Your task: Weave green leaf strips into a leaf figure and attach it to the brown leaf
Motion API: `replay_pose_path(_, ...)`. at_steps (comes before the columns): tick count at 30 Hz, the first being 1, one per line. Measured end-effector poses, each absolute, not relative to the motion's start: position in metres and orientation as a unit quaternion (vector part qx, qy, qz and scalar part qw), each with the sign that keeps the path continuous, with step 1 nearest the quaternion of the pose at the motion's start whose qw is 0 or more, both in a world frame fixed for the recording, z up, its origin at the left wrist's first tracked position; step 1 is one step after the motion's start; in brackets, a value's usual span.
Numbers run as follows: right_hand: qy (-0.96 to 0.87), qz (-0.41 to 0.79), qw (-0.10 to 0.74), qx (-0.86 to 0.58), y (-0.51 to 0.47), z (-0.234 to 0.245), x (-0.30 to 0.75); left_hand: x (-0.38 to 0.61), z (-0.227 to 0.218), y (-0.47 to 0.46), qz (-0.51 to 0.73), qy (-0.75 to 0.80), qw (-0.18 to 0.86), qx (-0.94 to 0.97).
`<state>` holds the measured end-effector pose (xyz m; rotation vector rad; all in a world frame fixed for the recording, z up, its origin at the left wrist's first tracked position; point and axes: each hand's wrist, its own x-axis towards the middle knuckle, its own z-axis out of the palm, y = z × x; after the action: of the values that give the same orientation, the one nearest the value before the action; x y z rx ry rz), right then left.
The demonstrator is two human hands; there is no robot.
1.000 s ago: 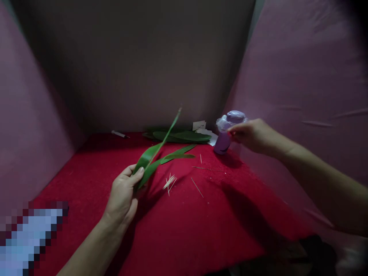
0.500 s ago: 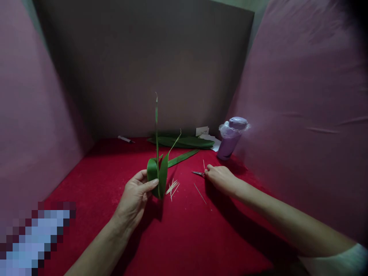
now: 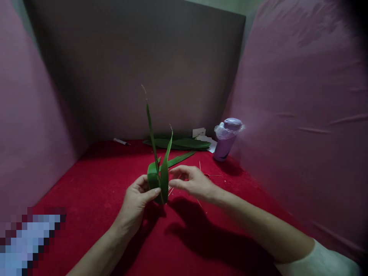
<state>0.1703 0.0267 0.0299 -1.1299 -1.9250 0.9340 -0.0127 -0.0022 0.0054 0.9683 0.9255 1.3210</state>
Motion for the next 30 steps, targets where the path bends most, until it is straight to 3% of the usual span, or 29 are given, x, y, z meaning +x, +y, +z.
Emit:
replay_pose_path(7,-0.612,0.544,0.462,-0.341,0.027,0.001,0.142,-0.01,-0.002,-0.003,0.546,0.38,0.603,0.44)
replay_pose_path(13,-0.615,0.556,0.439,-0.346,0.025,-0.005,0.149,-0.008,0.007,-0.005,0.528,0.369,0.634,0.427)
replay_pose_path(22,-0.588,0.57,0.472,-0.327,0.018,-0.009,0.148,-0.005,0.005,-0.008,0.504,0.387,0.645,0.424)
replay_pose_path(25,-0.607,0.509,0.481,-0.376,0.017,-0.009,0.152,-0.003,0.004,-0.009,0.489,0.416,0.642,0.419)
replay_pose_path(30,-0.643,0.242,0.569,-0.451,0.016,0.008,0.158,-0.002,-0.001,-0.01,0.491,0.428,0.632,0.42)
